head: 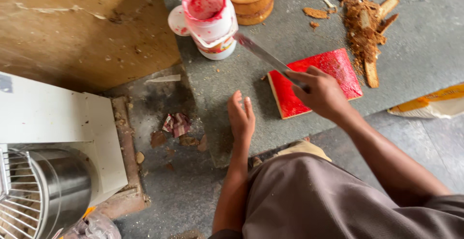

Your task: The person spreads red jam across a rectangular cake layer using a long knife and then cuts the cake into sections while it sits on a counter.

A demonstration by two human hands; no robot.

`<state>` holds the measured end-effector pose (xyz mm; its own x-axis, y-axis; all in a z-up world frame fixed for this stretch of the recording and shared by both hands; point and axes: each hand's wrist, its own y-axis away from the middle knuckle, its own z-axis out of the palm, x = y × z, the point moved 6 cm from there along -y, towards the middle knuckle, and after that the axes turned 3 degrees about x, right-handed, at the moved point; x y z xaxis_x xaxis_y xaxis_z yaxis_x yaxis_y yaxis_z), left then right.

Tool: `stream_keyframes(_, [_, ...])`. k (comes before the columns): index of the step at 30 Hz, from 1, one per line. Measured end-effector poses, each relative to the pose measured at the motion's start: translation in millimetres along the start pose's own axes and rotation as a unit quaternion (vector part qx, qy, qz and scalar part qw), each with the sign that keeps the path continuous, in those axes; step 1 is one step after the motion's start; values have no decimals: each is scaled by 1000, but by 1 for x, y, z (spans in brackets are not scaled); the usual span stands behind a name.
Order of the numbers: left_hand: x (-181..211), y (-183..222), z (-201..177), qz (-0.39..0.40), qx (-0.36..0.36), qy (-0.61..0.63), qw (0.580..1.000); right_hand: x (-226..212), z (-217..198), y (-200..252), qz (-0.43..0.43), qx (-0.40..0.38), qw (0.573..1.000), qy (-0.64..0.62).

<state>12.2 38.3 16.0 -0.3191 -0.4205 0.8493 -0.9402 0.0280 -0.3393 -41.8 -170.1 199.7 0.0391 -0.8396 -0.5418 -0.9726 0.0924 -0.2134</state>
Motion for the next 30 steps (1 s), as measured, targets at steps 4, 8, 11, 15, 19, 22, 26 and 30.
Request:
stream_keyframes(4, [0,1,3,1,-11,12,1000,95,-31,39,165,41,981,-89])
stream_keyframes(8, [12,1,1,43,-34,-24,998,176,-66,80,208,125,960,-140])
stream_keyframes(11, [42,9,8,119,-89,-70,986,225,-56,111,310,152,913,-217])
stream_keyframes(15, [86,38,34,226,-147,-90,959,258,-28,133,354,148,894,-234])
stream_keyframes(19, [81,40,53,145,-129,-138,971,261,2,137,354,144,878,-288])
stream_keyframes(22, [70,15,44,145,-112,-167,969,249,8,142,343,123,885,-289])
stream_keyframes(26, [38,-47,24,82,1,-178,981,206,8,147,306,5,869,-388])
stream_keyframes(30, [-1,-69,23,-111,-11,-65,992,177,-27,108,217,5,950,-224])
